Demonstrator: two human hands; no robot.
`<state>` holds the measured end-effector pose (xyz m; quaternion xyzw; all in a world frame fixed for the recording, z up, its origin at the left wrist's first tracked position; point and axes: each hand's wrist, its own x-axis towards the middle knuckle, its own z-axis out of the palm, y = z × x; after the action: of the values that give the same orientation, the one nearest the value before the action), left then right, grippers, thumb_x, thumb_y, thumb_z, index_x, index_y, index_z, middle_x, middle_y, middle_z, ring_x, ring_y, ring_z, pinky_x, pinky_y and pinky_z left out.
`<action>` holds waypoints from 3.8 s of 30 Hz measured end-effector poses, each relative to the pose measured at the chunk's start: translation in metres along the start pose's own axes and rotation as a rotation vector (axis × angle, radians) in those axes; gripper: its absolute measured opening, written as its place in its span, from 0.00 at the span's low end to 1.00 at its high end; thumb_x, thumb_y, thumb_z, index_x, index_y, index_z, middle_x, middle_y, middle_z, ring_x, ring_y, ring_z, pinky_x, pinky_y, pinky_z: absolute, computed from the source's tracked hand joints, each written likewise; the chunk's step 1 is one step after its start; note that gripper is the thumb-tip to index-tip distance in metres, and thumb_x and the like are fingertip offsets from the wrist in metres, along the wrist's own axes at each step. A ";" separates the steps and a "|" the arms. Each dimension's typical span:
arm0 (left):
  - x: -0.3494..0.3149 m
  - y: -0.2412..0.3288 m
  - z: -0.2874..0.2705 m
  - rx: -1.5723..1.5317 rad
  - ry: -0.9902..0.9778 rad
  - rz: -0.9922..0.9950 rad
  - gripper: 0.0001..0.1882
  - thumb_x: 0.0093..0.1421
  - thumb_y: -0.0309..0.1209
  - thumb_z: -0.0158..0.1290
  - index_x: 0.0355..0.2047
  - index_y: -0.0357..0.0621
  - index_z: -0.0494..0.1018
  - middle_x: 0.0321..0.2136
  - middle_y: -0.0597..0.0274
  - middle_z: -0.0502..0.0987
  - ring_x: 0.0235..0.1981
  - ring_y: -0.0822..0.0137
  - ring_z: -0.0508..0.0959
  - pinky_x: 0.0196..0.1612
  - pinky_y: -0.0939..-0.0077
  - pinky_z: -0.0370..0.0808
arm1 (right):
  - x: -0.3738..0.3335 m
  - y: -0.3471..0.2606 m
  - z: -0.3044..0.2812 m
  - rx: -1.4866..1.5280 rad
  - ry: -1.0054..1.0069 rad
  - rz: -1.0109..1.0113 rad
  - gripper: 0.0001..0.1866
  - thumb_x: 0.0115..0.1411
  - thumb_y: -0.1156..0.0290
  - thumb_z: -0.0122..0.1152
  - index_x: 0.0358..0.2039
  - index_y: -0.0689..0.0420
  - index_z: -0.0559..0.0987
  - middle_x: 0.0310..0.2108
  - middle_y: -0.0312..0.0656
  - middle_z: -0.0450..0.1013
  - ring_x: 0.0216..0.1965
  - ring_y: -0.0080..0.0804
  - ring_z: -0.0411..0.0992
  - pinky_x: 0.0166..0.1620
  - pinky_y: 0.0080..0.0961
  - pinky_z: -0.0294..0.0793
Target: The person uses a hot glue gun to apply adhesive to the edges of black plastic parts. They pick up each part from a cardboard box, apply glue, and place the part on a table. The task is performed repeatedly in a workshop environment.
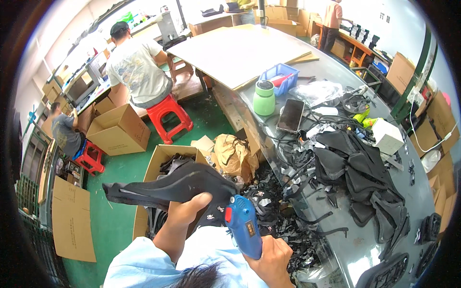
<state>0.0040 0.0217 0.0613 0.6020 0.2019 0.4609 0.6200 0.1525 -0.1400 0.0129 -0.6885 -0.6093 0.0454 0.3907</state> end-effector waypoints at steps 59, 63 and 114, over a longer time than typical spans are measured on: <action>-0.001 -0.058 -0.009 0.589 -0.696 0.077 0.17 0.50 0.28 0.54 0.42 0.43 0.70 0.33 0.52 0.74 0.36 0.56 0.75 0.40 0.66 0.70 | 0.024 -0.033 -0.033 0.426 -0.034 0.048 0.22 0.34 0.68 0.74 0.22 0.59 0.66 0.17 0.48 0.65 0.20 0.50 0.68 0.24 0.37 0.65; -0.010 -0.051 -0.002 0.139 -0.637 -0.360 0.13 0.48 0.24 0.52 0.35 0.40 0.64 0.42 0.55 0.68 0.46 0.65 0.69 0.50 0.70 0.65 | 0.018 -0.009 -0.013 0.320 0.138 0.083 0.23 0.36 0.69 0.73 0.30 0.62 0.69 0.19 0.44 0.71 0.19 0.37 0.72 0.25 0.32 0.70; 0.030 0.048 -0.016 0.142 -0.238 -0.723 0.15 0.51 0.23 0.55 0.40 0.33 0.73 0.29 0.62 0.76 0.26 0.76 0.73 0.29 0.84 0.68 | -0.009 0.019 -0.016 0.027 -0.176 0.014 0.21 0.30 0.67 0.71 0.20 0.57 0.66 0.14 0.42 0.65 0.16 0.43 0.65 0.22 0.36 0.63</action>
<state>-0.0098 0.0486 0.1118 0.5829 0.3589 0.1243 0.7183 0.1739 -0.1544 0.0089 -0.6808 -0.6356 0.1169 0.3447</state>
